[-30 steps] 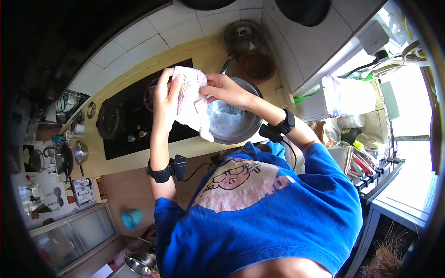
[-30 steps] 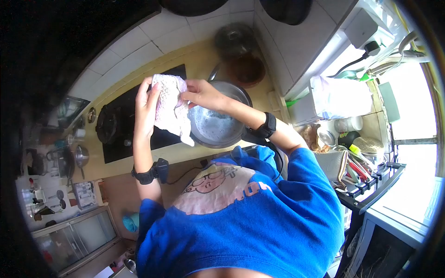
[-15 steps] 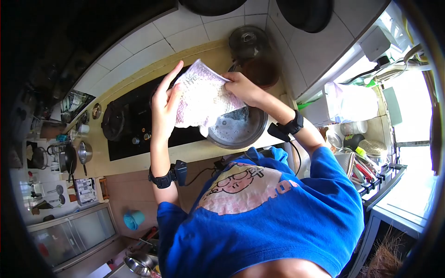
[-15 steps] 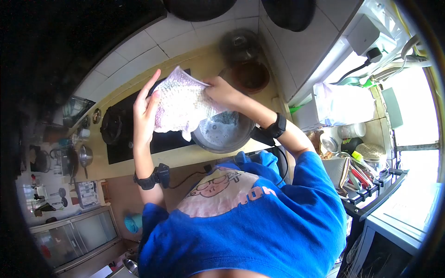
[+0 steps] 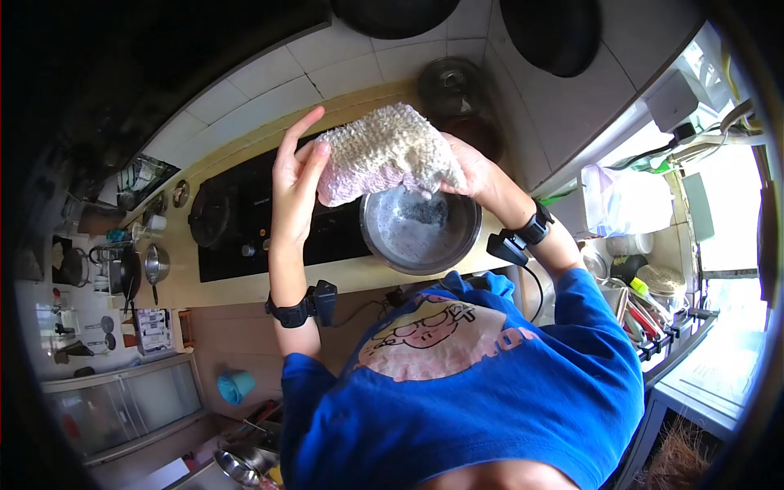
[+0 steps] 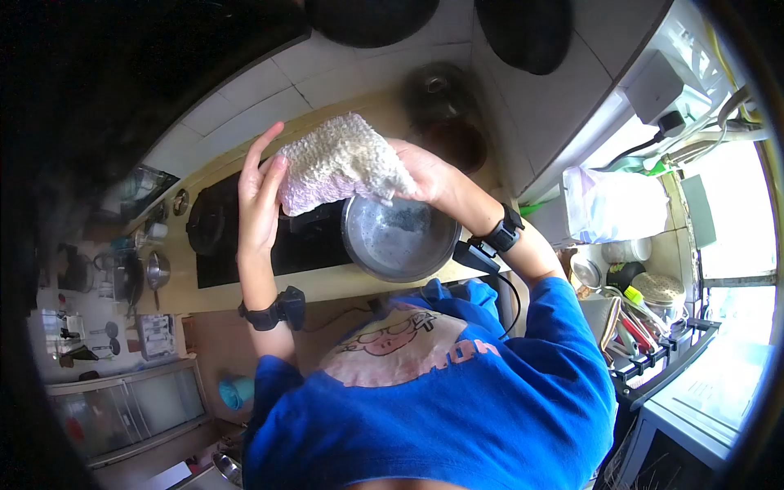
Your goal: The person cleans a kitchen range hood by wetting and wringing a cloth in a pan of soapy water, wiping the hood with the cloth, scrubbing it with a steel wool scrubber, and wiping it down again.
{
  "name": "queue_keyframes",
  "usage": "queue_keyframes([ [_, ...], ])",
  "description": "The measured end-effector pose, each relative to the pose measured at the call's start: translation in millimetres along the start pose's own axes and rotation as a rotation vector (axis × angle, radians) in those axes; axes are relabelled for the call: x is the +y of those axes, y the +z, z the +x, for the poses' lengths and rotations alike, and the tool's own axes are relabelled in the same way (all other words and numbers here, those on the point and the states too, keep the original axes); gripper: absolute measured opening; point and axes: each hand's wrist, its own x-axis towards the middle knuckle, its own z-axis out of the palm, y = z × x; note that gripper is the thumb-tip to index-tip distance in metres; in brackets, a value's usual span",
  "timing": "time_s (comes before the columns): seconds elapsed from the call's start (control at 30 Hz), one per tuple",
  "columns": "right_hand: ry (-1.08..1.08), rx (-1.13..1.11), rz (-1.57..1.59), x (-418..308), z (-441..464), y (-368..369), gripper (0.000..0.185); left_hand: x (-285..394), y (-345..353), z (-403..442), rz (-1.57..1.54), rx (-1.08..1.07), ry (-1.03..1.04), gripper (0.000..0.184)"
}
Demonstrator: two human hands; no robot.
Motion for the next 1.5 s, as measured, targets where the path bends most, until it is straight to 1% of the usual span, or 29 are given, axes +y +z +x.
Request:
queue_keyframes([
  [0.03, 0.037, 0.005, 0.044, 2.6, 3.4, 4.3, 0.031, -0.6, -3.1, 0.7, 0.014, -0.023, -0.013, 0.041],
  [0.1, 0.128, -0.121, 0.019, 6.0, 10.6, 8.5, 0.03, -1.4, -3.8, 2.1, -0.064, -0.013, -0.02, 0.042],
  [0.13, 0.159, -0.135, 0.027, 8.7, 12.4, 10.7, 0.03, 0.1, -3.7, 1.4, -0.111, 0.003, -0.032, 0.042],
  [0.17, 0.17, -0.132, 0.022, 11.3, 14.4, 12.4, 0.03, 1.4, -4.5, 0.7, -0.159, 0.019, -0.044, 0.043],
  [0.3, 0.155, -0.077, -0.036, 17.9, 25.0, 18.2, 0.032, 2.5, -13.7, -3.9, -0.159, 0.055, -0.046, 0.042],
  [0.33, 0.162, -0.159, -0.051, 16.0, 28.2, 21.7, 0.033, -1.8, -19.4, -5.7, -0.102, 0.063, -0.027, 0.042],
  [0.4, 0.127, -0.079, -0.035, 8.8, 28.7, 36.4, 0.033, -14.5, -27.2, -9.9, -0.141, 0.115, 0.025, 0.043],
  [0.43, 0.11, -0.008, -0.043, 1.4, 31.6, 42.8, 0.033, -10.2, -29.5, -14.4, -0.032, 0.204, -0.069, 0.041],
  [0.47, 0.072, -0.033, -0.172, -2.6, 35.9, 57.5, 0.034, -21.3, -38.9, -14.9, -0.048, 0.201, -0.105, 0.04],
  [0.5, 0.021, -0.068, -0.297, -5.3, 40.1, 77.4, 0.034, -21.7, -41.0, -20.8, -0.134, 0.231, -0.146, 0.038],
  [0.53, -0.087, -0.048, -0.394, -9.7, 44.2, 97.6, 0.033, -32.2, -48.3, -27.2, -0.176, 0.236, -0.131, 0.039],
  [0.57, -0.18, -0.014, -0.392, -13.6, 51.2, 113.2, 0.033, -35.9, -51.1, -34.2, -0.201, 0.259, -0.149, 0.038],
  [0.63, -0.295, 0.143, -0.611, -25.9, 65.0, 136.5, 0.034, -59.0, -67.0, -50.6, -0.241, 0.292, -0.244, 0.037],
  [0.73, -0.383, 0.256, -0.647, -28.8, 75.3, 190.5, 0.03, -82.0, -80.4, -81.1, -0.215, 0.392, -0.353, 0.036],
  [0.83, -0.469, 0.383, -0.995, -36.6, 82.0, 217.0, 0.029, -107.1, -92.5, -112.3, -0.215, 0.471, -0.44, 0.036],
  [0.87, -0.465, 0.34, -1.174, -39.3, 85.5, 228.1, 0.034, -116.0, -97.3, -122.0, -0.218, 0.496, -0.481, 0.035],
  [0.9, -0.582, 0.455, -1.174, -35.6, 94.2, 235.4, 0.032, -121.9, -99.8, -130.7, -0.226, 0.522, -0.507, 0.035],
  [0.97, -0.611, 0.417, -1.542, -52.8, 110.3, 247.6, 0.036, -130.1, -103.0, -143.9, -0.279, 0.542, -0.521, 0.036],
  [1.0, -0.6, 0.53, -1.64, -54.4, 120.4, 256.2, 0.037, -131.9, -103.8, -146.4, -0.293, 0.551, -0.52, 0.036],
  [1.03, -0.643, 0.51, -1.673, -52.3, 127.4, 263.7, 0.04, -132.8, -104.5, -147.9, -0.309, 0.56, -0.516, 0.037],
  [1.07, -0.776, 0.557, -1.977, -54.0, 139.3, 271.8, 0.04, -133.0, -104.9, -149.4, -0.324, 0.571, -0.51, 0.037],
  [1.1, -0.83, 0.559, -2.432, -57.3, 151.9, 276.8, 0.036, -131.6, -104.1, -149.4, -0.319, 0.573, -0.509, 0.037],
  [1.17, -1.061, 0.384, -2.345, -53.6, 173.3, 278.0, 0.038, -128.4, -102.0, -147.0, -0.314, 0.579, -0.498, 0.036],
  [1.23, -1.394, 0.278, -2.317, -47.3, 194.0, 275.4, 0.039, -128.1, -100.5, -147.4, -0.286, 0.584, -0.491, 0.036],
  [1.37, -1.408, 0.316, -2.172, -36.7, 233.1, 294.6, 0.039, -133.6, -98.4, -153.7, -0.299, 0.58, -0.484, 0.036],
  [1.4, -1.313, 0.202, -2.166, -37.0, 238.7, 302.1, 0.038, -135.9, -97.9, -155.8, -0.281, 0.579, -0.49, 0.037],
  [1.5, -1.495, 0.136, -2.067, -21.3, 249.7, 309.8, 0.036, -140.0, -97.7, -164.4, -0.315, 0.602, -0.505, 0.034],
])
